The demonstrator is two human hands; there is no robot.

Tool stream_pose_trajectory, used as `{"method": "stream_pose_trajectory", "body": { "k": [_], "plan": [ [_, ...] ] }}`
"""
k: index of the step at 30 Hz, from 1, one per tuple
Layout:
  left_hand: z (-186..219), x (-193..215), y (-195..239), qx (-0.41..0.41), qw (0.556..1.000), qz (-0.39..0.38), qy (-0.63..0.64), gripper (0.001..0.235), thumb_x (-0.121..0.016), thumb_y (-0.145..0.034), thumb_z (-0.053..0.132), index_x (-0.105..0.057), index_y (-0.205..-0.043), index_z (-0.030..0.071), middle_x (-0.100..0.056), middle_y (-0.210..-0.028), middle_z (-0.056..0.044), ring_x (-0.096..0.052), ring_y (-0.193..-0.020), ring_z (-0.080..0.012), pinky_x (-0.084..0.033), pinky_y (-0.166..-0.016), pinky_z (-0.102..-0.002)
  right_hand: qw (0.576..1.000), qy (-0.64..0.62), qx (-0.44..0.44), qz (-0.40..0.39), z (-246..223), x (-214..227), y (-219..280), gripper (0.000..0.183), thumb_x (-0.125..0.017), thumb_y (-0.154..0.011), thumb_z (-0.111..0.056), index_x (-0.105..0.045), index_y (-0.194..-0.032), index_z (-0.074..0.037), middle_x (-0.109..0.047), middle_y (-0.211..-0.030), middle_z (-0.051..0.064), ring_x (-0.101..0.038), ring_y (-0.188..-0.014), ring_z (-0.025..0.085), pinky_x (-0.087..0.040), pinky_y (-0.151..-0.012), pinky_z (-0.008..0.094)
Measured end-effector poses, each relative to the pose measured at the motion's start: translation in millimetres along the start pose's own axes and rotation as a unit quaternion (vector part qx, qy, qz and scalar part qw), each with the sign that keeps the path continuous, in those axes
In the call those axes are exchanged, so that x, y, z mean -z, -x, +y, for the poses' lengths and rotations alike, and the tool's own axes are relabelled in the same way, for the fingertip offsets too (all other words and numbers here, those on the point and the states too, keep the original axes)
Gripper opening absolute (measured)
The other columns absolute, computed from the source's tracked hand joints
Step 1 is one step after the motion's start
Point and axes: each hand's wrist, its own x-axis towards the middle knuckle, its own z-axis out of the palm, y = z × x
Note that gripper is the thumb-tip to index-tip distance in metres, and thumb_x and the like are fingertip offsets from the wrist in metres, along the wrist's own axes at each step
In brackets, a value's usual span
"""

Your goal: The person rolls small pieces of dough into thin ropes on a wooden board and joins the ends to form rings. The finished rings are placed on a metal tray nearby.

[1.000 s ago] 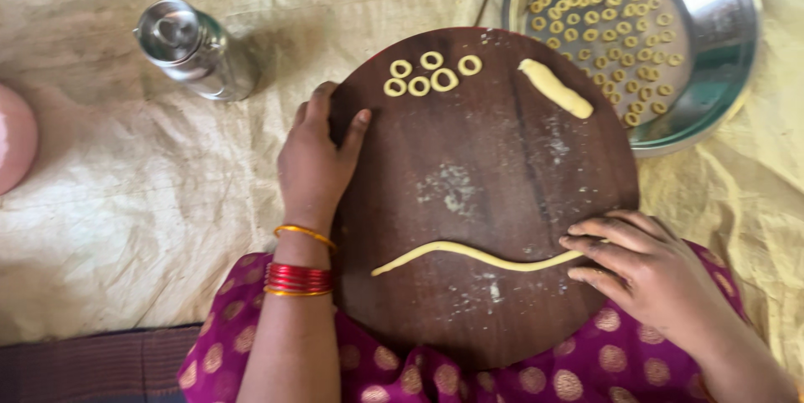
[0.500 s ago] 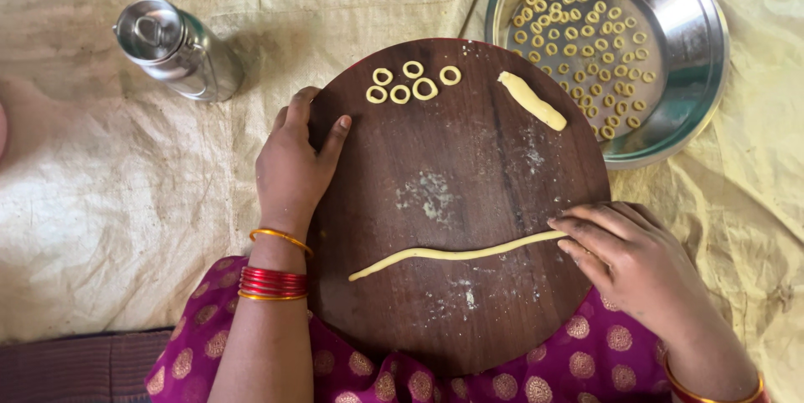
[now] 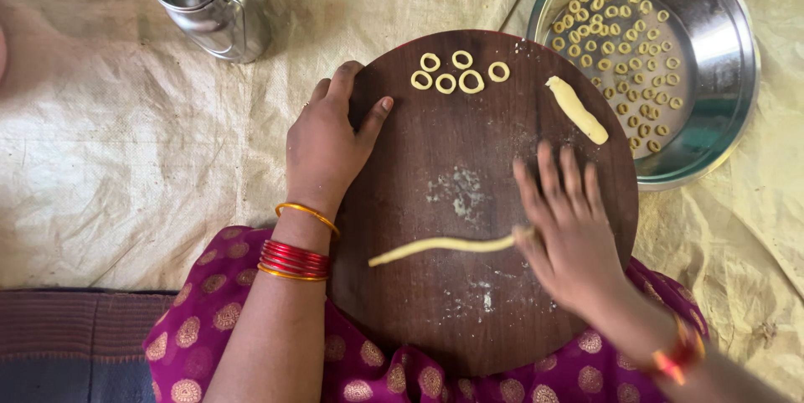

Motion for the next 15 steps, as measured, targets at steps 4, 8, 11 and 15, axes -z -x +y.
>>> {"method": "stream_pose_trajectory", "body": {
  "k": [4, 8, 11, 15],
  "plan": [
    [3, 2, -2, -0.018, 1.0, 0.009, -0.008, 0.056, -0.073, -0.093, 0.044, -0.056, -0.136, 0.013, -0.069, -0.111, -0.015, -0.071, -0.094, -0.0354, -0.056, -0.074, -0.046, 0.999, 0.005, -0.003, 0.053, 29, -9, -61, 0.077, -0.011, -0.104, -0.057, -0.011, -0.165, -0.011, -0.003, -0.171, 0.02, 0.001, -0.158, 0.039, -0.002, -0.127, 0.059],
    [1, 0, -2, -0.027, 0.999, 0.014, -0.01, 0.057, -0.073, -0.094, 0.045, -0.055, -0.136, 0.011, -0.069, -0.112, -0.016, -0.07, -0.095, -0.0365, -0.056, -0.073, -0.046, 0.999, 0.009, 0.026, 0.046, 26, -13, -46, 0.085, -0.006, -0.106, -0.062, -0.009, -0.164, 0.0, -0.002, -0.169, 0.028, 0.0, -0.155, 0.046, -0.003, -0.126, 0.062],
    [0, 0, -2, -0.016, 1.0, 0.007, -0.008, 0.056, -0.072, -0.094, 0.045, -0.055, -0.136, 0.012, -0.069, -0.111, -0.016, -0.07, -0.094, -0.0371, -0.056, -0.073, -0.047, 0.998, -0.027, 0.039, 0.036, 5, -9, 17, 0.089, -0.003, -0.1, -0.066, -0.007, -0.161, -0.001, -0.005, -0.168, 0.025, -0.005, -0.156, 0.043, -0.004, -0.126, 0.06],
    [1, 1, -2, -0.009, 1.0, 0.004, -0.006, 0.054, -0.072, -0.094, 0.045, -0.056, -0.135, 0.013, -0.069, -0.11, -0.015, -0.07, -0.092, -0.0373, -0.055, -0.072, -0.047, 0.998, -0.021, 0.057, -0.003, -1, -4, 54, 0.09, -0.001, -0.097, -0.068, -0.007, -0.16, -0.003, -0.007, -0.168, 0.022, -0.007, -0.154, 0.042, -0.003, -0.125, 0.059]
  ]
}}
